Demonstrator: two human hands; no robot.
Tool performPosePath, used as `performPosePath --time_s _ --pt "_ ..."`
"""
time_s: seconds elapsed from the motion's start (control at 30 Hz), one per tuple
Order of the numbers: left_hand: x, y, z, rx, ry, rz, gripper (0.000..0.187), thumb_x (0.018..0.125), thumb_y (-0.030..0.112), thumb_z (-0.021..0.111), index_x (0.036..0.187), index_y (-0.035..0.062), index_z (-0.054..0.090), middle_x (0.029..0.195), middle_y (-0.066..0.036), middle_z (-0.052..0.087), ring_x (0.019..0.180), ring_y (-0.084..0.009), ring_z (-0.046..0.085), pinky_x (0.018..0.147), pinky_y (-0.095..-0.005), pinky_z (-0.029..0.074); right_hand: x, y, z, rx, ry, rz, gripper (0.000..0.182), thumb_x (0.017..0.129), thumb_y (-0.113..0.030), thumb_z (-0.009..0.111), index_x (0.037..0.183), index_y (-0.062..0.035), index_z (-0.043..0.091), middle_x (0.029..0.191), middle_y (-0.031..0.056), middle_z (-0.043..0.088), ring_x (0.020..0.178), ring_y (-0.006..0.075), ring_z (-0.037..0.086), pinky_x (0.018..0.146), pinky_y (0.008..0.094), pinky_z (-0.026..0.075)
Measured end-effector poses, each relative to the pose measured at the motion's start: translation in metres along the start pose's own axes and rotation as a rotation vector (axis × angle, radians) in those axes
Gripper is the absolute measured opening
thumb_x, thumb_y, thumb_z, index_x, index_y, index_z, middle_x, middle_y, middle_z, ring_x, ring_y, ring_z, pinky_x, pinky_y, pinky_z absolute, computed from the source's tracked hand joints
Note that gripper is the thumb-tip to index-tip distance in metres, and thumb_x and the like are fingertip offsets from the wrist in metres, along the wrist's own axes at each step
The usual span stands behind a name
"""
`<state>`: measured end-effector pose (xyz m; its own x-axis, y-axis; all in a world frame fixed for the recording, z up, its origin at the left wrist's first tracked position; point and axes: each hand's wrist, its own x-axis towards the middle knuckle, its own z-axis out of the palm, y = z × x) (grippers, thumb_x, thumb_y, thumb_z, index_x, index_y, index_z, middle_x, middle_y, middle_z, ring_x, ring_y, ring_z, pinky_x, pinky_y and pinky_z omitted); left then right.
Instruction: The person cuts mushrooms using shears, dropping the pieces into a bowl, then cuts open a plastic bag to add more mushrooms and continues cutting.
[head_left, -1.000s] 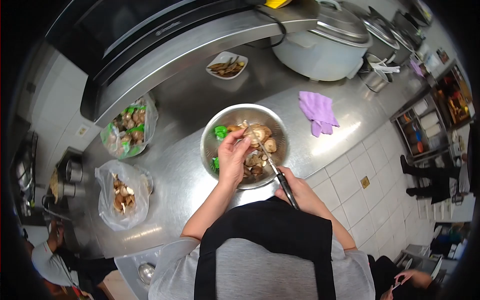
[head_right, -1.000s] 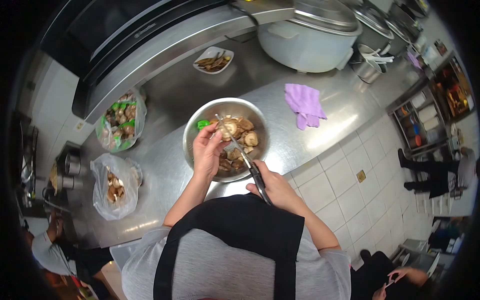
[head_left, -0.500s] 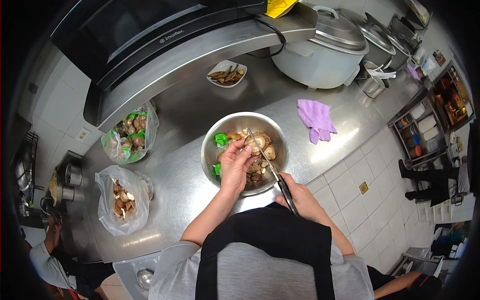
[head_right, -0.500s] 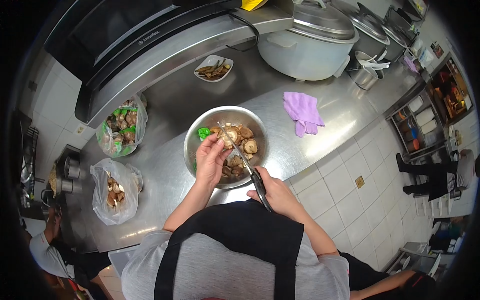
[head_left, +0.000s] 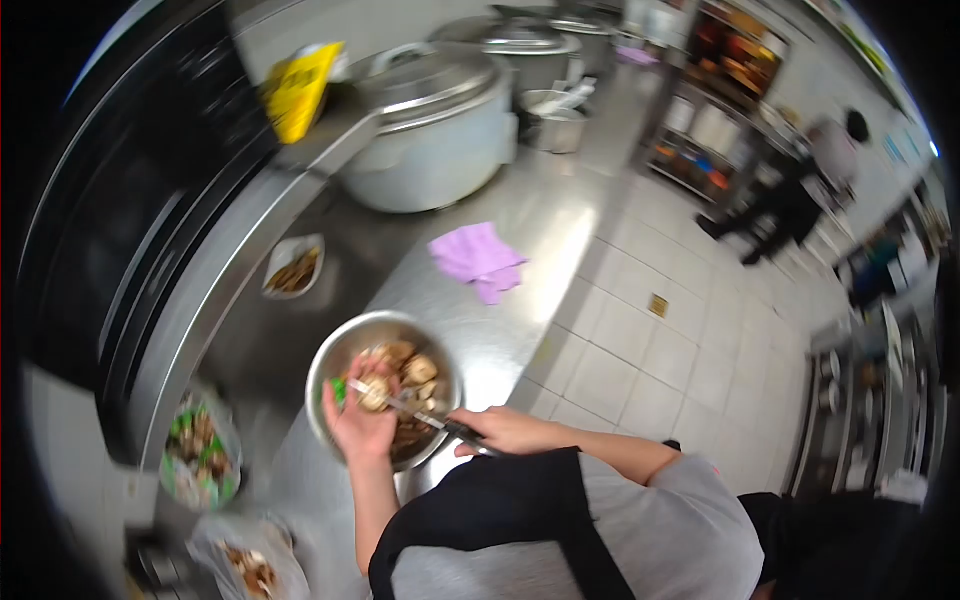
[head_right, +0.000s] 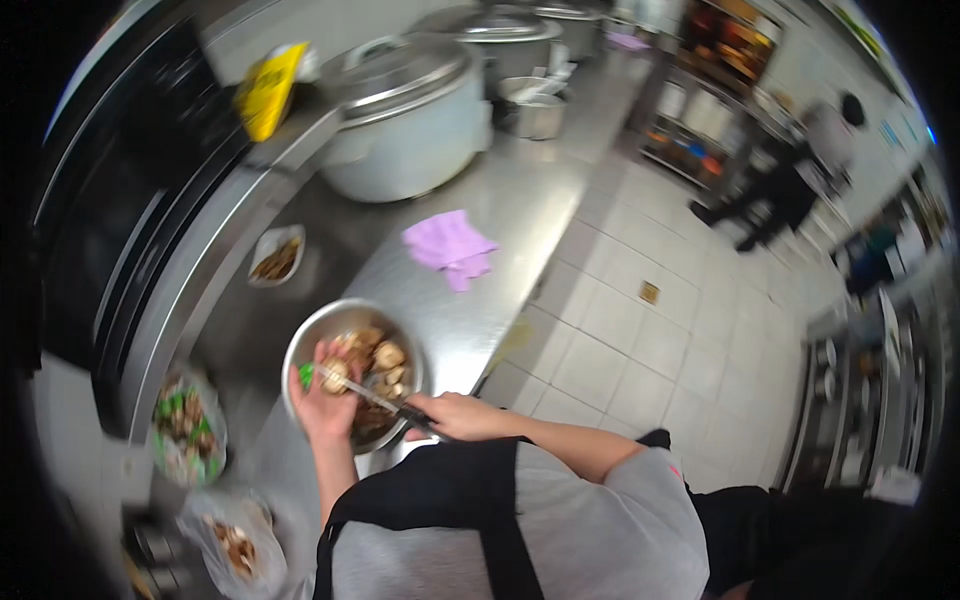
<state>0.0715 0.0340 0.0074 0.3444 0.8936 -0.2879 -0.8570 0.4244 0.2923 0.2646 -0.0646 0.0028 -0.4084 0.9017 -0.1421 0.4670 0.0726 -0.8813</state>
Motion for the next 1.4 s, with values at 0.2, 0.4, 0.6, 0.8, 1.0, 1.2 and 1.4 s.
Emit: performPosePath --time_s 0.2,0.4,0.6,0.8,1.0,1.2,1.4 --pt "0.001 0.004 -0.018 -0.195 0.157 -0.039 0.052 0.083 0.039 0.05 0.117 -0.001 0.046 0.11 -0.017 0.052 0.104 -0.0291 0.049 0.089 -0.0435 0.042 0.003 -0.003 -0.003 0.122 -0.044 -0.055 0.039 0.08 -0.033 0.063 0.102 -0.0033 0.052 0.073 0.0174 0.06 0.067 0.0335 0.06 0.061 0.0399 0.044" --pt "-0.039 0.074 -0.048 -0.21 0.015 0.22 0.046 0.082 0.027 0.054 0.119 0.0019 0.045 0.118 -0.015 0.049 0.11 -0.0275 0.047 0.094 -0.0412 0.039 0.0 0.001 -0.004 0.277 -0.108 0.046 0.044 0.078 -0.012 0.064 0.118 -0.0031 0.048 0.084 0.0033 0.057 0.08 0.0099 0.052 0.071 0.026 0.043" --pt "-0.138 0.18 -0.083 0.747 0.622 1.269 0.024 0.082 0.015 0.056 0.105 0.0058 0.055 0.094 -0.006 0.055 0.089 -0.0189 0.053 0.077 -0.0331 0.044 -0.002 -0.005 -0.012 0.393 -0.044 0.111 0.062 0.078 -0.045 0.059 0.117 0.0011 0.046 0.058 -0.0019 0.041 0.045 0.0064 0.04 0.04 0.0199 0.029" --pt "-0.206 0.255 -0.211 1.823 1.541 1.338 0.034 0.074 0.016 0.066 0.107 0.0074 0.058 0.118 -0.02 0.046 0.108 -0.0343 0.046 0.09 -0.0389 0.037 0.007 -0.004 -0.029 0.415 -0.069 0.126 0.061 0.079 -0.042 0.061 0.118 0.0019 0.044 0.055 0.0003 0.043 0.042 0.0075 0.043 0.039 0.0207 0.032" --pt "-0.129 0.174 -0.111 1.406 1.093 1.466 0.032 0.073 0.011 0.067 0.103 0.0033 0.057 0.107 -0.018 0.055 0.099 -0.0253 0.053 0.084 -0.0345 0.042 0.005 0.0 -0.038 0.466 0.044 0.119 0.049 0.081 -0.027 0.061 0.12 -0.0016 0.044 0.059 0.0011 0.049 0.044 0.0069 0.046 0.041 0.0197 0.036" --pt "-0.007 0.065 -0.034 2.057 -0.086 0.806 0.032 0.073 0.013 0.066 0.102 0.0026 0.058 0.108 -0.015 0.058 0.103 -0.0302 0.054 0.093 -0.0387 0.038 -0.01 0.009 -0.037 0.39 0.138 0.173 0.043 0.083 -0.012 0.06 0.121 -0.0026 0.043 0.059 0.002 0.052 0.044 0.0076 0.048 0.04 0.0216 0.037" --pt "0.046 0.014 -0.039 2.542 -0.487 0.541 0.073 0.063 0.013 0.073 0.125 -0.0023 0.037 0.124 -0.02 0.045 0.115 -0.0347 0.042 0.098 -0.0395 0.033 -0.035 0.015 -0.032 0.407 0.188 0.115 0.043 0.083 -0.029 0.061 0.113 -0.0015 0.047 0.055 0.0019 0.052 0.048 0.0082 0.049 0.043 0.0233 0.04"
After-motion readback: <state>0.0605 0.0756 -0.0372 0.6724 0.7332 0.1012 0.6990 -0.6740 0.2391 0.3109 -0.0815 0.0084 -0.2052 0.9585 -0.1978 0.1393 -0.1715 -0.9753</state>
